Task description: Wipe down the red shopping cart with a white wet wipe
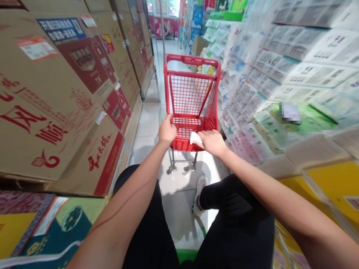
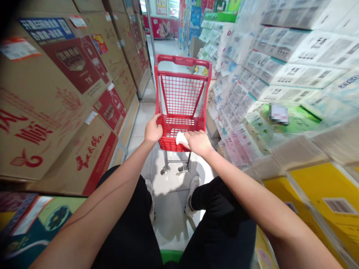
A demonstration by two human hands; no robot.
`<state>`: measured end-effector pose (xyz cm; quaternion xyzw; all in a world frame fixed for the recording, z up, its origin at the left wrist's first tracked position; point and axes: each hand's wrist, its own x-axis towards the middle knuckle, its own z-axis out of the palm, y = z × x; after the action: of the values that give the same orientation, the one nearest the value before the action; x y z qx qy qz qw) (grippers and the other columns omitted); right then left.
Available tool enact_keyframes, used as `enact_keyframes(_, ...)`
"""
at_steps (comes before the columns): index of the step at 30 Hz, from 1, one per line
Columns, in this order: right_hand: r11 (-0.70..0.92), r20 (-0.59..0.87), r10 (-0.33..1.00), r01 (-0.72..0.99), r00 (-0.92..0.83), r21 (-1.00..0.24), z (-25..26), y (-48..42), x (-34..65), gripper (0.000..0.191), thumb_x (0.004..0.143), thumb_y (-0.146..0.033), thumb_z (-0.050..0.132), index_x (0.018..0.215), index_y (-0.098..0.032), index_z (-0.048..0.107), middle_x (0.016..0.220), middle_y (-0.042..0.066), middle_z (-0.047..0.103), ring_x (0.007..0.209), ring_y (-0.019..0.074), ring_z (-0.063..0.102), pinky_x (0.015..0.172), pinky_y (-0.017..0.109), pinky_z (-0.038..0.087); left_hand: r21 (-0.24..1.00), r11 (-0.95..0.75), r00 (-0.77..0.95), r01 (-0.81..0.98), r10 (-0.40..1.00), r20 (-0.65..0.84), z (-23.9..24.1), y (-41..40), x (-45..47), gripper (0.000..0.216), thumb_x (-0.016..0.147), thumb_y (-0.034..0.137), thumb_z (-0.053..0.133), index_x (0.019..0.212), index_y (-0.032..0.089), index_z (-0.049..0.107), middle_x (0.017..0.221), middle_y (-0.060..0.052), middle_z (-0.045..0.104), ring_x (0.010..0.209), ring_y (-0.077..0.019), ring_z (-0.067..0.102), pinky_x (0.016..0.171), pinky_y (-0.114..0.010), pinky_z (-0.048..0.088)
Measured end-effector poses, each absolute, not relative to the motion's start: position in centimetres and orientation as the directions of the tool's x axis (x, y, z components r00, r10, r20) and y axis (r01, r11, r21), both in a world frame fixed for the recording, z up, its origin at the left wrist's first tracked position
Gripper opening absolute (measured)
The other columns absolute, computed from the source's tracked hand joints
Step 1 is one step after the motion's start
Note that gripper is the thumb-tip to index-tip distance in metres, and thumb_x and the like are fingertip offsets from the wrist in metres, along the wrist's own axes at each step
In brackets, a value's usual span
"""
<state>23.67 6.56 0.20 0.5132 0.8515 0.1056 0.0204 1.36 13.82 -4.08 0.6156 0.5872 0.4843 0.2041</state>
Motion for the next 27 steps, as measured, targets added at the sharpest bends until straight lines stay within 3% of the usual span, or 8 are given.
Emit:
enact_keyframes(6, 0.447, 0.123, 0.877, 0.882, -0.465, 0.153, -0.2, 6.6, 17.5, 0.054, 0.104, -0.058, 0.027, 0.118, -0.017, 0.059, 0.113, 0.016, 0.069, 0.1, 0.0266, 0.065, 0.081, 0.035, 0.038, 0.83, -0.09, -0.308, 0.551, 0.902, 0.302, -3.1, 12.7, 2.5, 0.057, 0.079, 0.006, 0.047, 0.13, 0.026, 0.064, 0.136, -0.002, 0.065, 0.124, -0.0286, 0.061, 0.113, -0.047, 0.046)
enact_keyframes(11, 0.518, 0.119, 0.835, 0.84, -0.537, 0.163, -0.3, 7.4, 16.0, 0.05, 0.105, -0.055, 0.028, 0.122, -0.018, 0.056, 0.11, 0.013, 0.069, 0.093, 0.0247, 0.066, 0.075, 0.033, 0.04, 0.76, -0.069, -0.221, 0.646, 0.936, 0.273, -2.7, 13.3, 0.3, 0.059, 0.08, 0.009, 0.047, 0.136, 0.025, 0.059, 0.132, -0.002, 0.068, 0.116, -0.0229, 0.065, 0.107, -0.037, 0.049)
enact_keyframes(15, 0.515, 0.126, 0.828, 0.83, -0.546, 0.214, -0.2, 8.1, 20.3, 0.055, 0.103, -0.06, 0.026, 0.11, -0.017, 0.06, 0.102, 0.013, 0.071, 0.092, 0.0248, 0.065, 0.077, 0.033, 0.038, 0.726, -0.104, -0.16, 0.68, 0.945, 0.286, -2.8, 13.8, -1.3, 0.061, 0.081, 0.009, 0.048, 0.138, 0.023, 0.058, 0.132, -0.004, 0.068, 0.118, -0.0221, 0.064, 0.108, -0.034, 0.048)
enact_keyframes(21, 0.6, 0.044, 0.775, 0.755, -0.631, 0.264, 0.8, 9.6, 24.1, 0.053, 0.102, -0.06, 0.034, 0.109, -0.015, 0.061, 0.104, 0.015, 0.072, 0.098, 0.0259, 0.065, 0.087, 0.034, 0.038, 0.712, -0.008, -0.241, 0.702, 0.938, 0.248, -2.4, 13.5, -0.6, 0.054, 0.083, 0.012, 0.048, 0.134, 0.026, 0.059, 0.132, -0.005, 0.067, 0.115, -0.0267, 0.065, 0.105, -0.043, 0.049)
enact_keyframes(27, 0.565, 0.012, 0.819, 0.809, -0.574, 0.163, 0.8, 9.3, 17.0, 0.053, 0.104, -0.057, 0.028, 0.121, -0.016, 0.056, 0.11, 0.016, 0.072, 0.098, 0.0258, 0.069, 0.077, 0.032, 0.046, 0.688, 0.091, -0.333, 0.72, 0.915, 0.226, -1.7, 12.9, -0.1, 0.049, 0.082, 0.012, 0.048, 0.125, 0.03, 0.062, 0.115, -0.005, 0.073, 0.107, -0.0281, 0.067, 0.096, -0.043, 0.05)
